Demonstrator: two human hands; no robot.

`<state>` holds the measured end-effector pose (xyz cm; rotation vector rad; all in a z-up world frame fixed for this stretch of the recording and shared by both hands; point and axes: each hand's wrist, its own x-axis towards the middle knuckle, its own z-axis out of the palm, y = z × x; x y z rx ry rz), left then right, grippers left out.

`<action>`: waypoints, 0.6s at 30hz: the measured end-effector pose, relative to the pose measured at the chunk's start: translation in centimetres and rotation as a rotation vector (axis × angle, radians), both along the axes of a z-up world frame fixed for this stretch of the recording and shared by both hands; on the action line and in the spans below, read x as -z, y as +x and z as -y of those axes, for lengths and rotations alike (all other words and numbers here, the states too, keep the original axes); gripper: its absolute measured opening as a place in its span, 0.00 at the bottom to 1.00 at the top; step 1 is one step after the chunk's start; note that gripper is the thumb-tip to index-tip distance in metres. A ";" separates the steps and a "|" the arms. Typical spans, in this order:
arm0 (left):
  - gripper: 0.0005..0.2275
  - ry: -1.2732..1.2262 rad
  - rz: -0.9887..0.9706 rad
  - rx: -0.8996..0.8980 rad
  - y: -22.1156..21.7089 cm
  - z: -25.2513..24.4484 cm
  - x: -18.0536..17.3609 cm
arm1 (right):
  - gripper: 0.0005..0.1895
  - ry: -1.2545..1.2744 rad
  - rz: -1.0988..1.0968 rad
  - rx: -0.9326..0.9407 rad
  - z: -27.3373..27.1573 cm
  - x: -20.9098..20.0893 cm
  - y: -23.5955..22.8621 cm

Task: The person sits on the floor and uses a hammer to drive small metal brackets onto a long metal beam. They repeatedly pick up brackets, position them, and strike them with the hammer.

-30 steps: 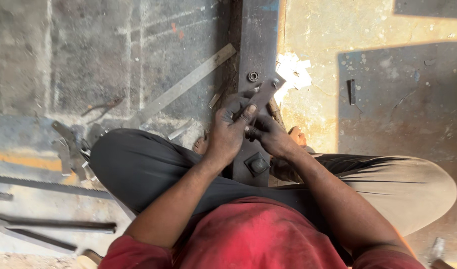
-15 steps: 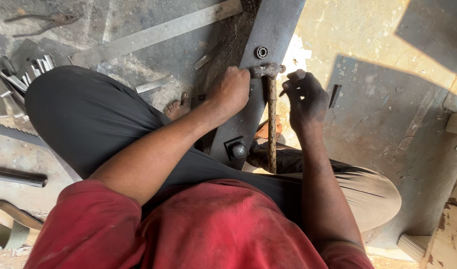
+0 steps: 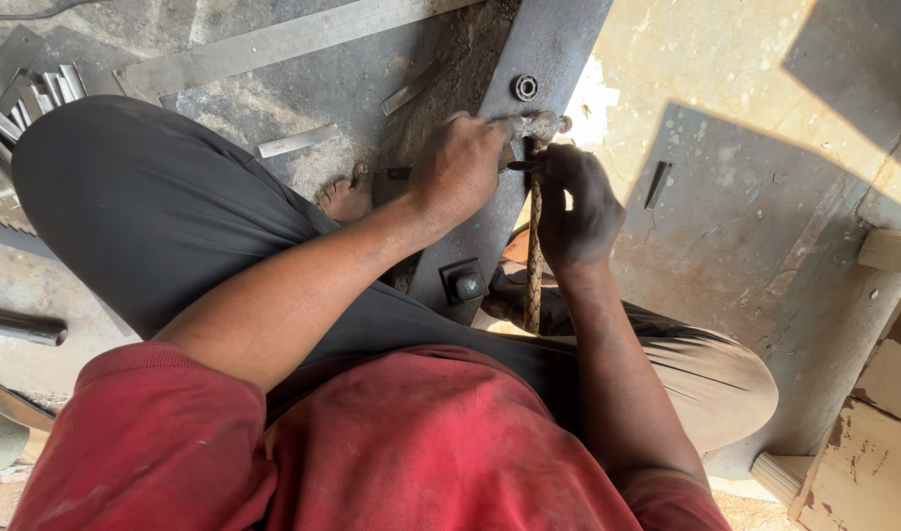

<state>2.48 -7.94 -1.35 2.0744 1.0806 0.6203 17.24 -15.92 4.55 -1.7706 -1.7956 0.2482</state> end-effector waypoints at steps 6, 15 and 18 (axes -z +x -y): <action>0.09 -0.019 -0.049 0.029 0.7 0.2 -0.5 | 0.11 -0.196 -0.119 0.071 0.1 1.1 -0.1; 0.09 0.018 0.049 0.007 0.9 0.3 -0.7 | 0.11 -0.305 -0.019 0.067 1.1 3.2 0.5; 0.09 -0.074 0.055 -0.003 0.8 0.2 -0.2 | 0.08 -0.170 -0.263 0.122 0.7 3.1 0.6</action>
